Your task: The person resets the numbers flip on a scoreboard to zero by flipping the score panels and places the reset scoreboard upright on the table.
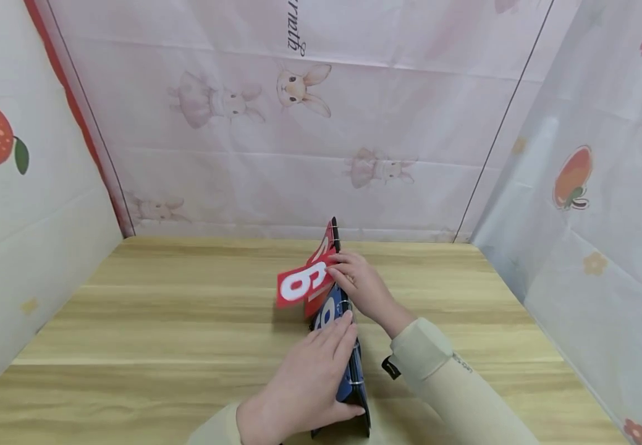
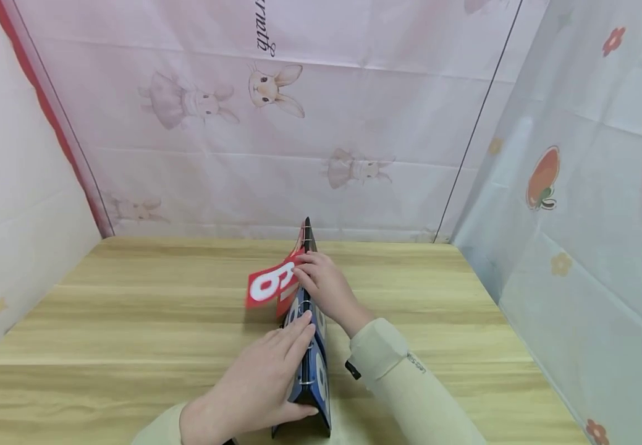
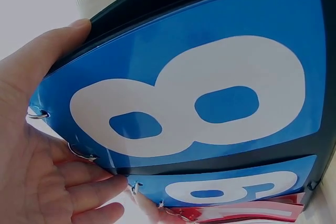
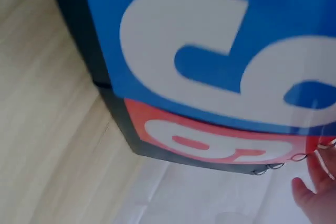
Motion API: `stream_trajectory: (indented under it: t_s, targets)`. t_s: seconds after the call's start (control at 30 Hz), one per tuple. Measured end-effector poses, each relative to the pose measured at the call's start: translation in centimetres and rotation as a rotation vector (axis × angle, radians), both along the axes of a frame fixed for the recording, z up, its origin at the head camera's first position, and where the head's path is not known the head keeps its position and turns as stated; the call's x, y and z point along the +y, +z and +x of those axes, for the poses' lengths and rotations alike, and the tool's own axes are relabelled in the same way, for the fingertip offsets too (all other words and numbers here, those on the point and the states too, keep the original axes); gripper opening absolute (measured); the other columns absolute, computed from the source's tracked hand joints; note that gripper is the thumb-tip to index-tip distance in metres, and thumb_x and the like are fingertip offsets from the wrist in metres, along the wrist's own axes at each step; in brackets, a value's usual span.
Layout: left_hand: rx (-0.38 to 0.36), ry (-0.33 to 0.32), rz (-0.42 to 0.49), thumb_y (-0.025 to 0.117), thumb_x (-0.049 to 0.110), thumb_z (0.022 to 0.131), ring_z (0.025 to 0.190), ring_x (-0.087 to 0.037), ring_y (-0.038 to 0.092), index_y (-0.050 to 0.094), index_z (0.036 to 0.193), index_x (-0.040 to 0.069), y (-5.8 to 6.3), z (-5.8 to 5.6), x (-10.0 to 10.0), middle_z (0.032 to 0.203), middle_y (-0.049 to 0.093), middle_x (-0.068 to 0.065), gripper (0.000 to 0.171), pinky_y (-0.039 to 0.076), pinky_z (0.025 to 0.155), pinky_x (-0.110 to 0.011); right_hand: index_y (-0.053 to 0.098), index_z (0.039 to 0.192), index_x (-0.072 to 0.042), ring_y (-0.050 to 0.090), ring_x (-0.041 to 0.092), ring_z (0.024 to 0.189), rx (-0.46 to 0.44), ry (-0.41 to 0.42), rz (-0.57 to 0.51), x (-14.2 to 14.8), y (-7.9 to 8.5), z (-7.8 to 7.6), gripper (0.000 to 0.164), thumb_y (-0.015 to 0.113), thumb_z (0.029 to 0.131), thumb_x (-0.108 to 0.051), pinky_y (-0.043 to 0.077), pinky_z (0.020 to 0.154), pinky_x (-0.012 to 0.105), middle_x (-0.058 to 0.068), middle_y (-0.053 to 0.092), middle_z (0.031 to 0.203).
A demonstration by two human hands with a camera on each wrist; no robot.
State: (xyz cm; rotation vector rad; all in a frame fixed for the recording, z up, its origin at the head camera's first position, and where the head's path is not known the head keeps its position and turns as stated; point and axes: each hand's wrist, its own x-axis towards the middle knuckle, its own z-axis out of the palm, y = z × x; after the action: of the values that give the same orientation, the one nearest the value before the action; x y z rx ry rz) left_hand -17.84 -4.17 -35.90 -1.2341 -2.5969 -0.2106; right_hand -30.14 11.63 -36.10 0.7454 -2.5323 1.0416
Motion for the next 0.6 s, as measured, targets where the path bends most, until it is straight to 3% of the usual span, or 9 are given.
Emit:
stream_trajectory:
  t_s: [0.1, 0.2, 0.33, 0.47, 0.6]
  targets:
    - [0.016, -0.004, -0.003, 0.062, 0.067, 0.071, 0.130, -0.028, 0.035, 0.034, 0.138, -0.001, -0.2, 0.0, 0.0, 0.145, 0.033, -0.019, 0.100, 0.041, 0.100, -0.045, 0.046, 0.134, -0.006, 0.034, 0.029, 0.129, -0.144, -0.030, -0.157, 0.6, -1.4, -0.1, 0.042, 0.045, 0.099, -0.028, 0.029, 0.106, 0.054, 0.016, 0.043, 0.140]
    - [0.030, -0.001, -0.004, 0.062, 0.067, 0.071, 0.129, -0.028, 0.035, 0.035, 0.137, -0.002, -0.4, 0.0, 0.0, 0.145, 0.034, -0.019, 0.099, 0.041, 0.101, -0.045, 0.026, 0.144, -0.005, 0.027, 0.034, 0.133, -0.379, -0.093, -0.340, 1.2, -3.1, -0.1, 0.059, 0.037, 0.099, -0.042, 0.026, 0.107, 0.055, 0.020, 0.029, 0.147]
    - [0.041, 0.003, 0.002, 0.062, 0.067, 0.071, 0.128, -0.029, 0.037, 0.034, 0.137, -0.002, -0.5, 0.0, -0.1, 0.145, 0.035, -0.020, 0.100, 0.042, 0.100, -0.044, 0.020, 0.144, -0.004, 0.028, 0.041, 0.130, -0.685, -0.039, -0.436, 1.6, -4.9, 0.0, 0.070, 0.025, 0.097, -0.055, 0.025, 0.103, 0.063, 0.025, 0.027, 0.145]
    - [0.034, 0.004, 0.004, 0.063, 0.066, 0.071, 0.128, -0.028, 0.037, 0.034, 0.138, -0.002, -0.2, -0.1, -0.1, 0.145, 0.034, -0.019, 0.100, 0.041, 0.100, -0.044, 0.035, 0.137, -0.009, 0.047, 0.034, 0.113, -0.748, 0.046, -0.486, 1.4, -5.3, 0.1, 0.060, 0.019, 0.099, -0.053, 0.032, 0.099, 0.060, 0.020, 0.046, 0.126]
    - [-0.005, 0.007, -0.001, 0.063, 0.066, 0.071, 0.129, -0.028, 0.037, 0.034, 0.138, -0.001, 0.2, 0.0, 0.0, 0.145, 0.034, -0.019, 0.099, 0.041, 0.100, -0.045, 0.027, 0.139, -0.008, 0.050, 0.028, 0.104, -0.741, 0.004, -0.530, 1.0, -4.7, 0.4, 0.051, 0.022, 0.102, -0.043, 0.033, 0.100, 0.054, 0.018, 0.050, 0.117]
